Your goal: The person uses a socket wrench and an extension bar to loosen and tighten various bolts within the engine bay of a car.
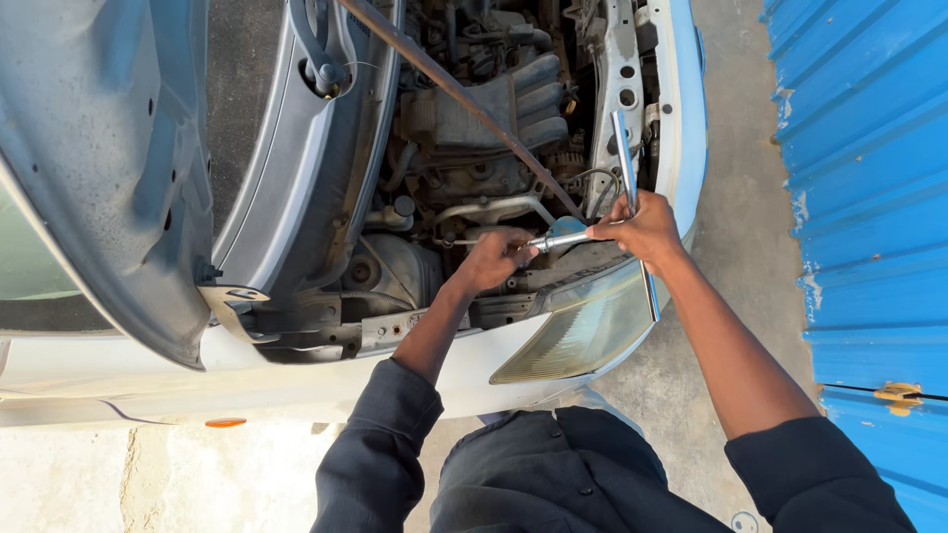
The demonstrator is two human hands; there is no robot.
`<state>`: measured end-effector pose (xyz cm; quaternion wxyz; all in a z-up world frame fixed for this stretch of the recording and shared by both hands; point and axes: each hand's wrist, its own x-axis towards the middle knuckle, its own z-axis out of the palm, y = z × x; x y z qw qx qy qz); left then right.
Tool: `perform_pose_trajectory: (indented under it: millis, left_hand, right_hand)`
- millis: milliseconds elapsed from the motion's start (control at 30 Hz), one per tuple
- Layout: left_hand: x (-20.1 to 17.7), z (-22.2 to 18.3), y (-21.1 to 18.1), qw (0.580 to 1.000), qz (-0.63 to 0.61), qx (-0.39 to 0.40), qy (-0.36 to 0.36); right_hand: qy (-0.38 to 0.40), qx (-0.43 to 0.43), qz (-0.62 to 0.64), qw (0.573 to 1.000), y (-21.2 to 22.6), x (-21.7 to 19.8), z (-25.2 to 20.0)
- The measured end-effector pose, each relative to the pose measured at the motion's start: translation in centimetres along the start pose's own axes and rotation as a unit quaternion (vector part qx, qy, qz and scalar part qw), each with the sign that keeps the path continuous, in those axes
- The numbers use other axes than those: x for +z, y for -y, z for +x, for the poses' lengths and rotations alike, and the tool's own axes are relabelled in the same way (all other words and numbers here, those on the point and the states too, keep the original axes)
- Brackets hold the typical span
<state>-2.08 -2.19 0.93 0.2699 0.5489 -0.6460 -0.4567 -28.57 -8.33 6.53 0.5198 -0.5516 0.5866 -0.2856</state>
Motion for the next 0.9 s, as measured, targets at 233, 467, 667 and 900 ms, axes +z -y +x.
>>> perform_pose_trajectory:
  millis: [233,467,667,900]
  left_hand:
    - [1.2,-0.1,3.2,0.998,-0.039,-0.042,0.018]
    - [1.3,-1.0,4.2,0.999,-0.023,-0.047,0.012]
    - [1.7,-1.6,4.4,0.996,-0.03,-0.088,0.007]
    - [1.8,-1.6,3.6,0.995,-0.023,-0.096,0.012]
  right_hand:
    - [0.001,0.004,-0.018,1.0,-0.9,1.9,-0.7]
    - [0.033,0.005,-0.013,0.999,-1.8,2.9,0.2]
    - [0.046,0.005,-0.033,0.998,-1.6,3.3,-0.1]
    - [0.078,-0.014,-0.036,0.996,-3.4,2.6,1.1]
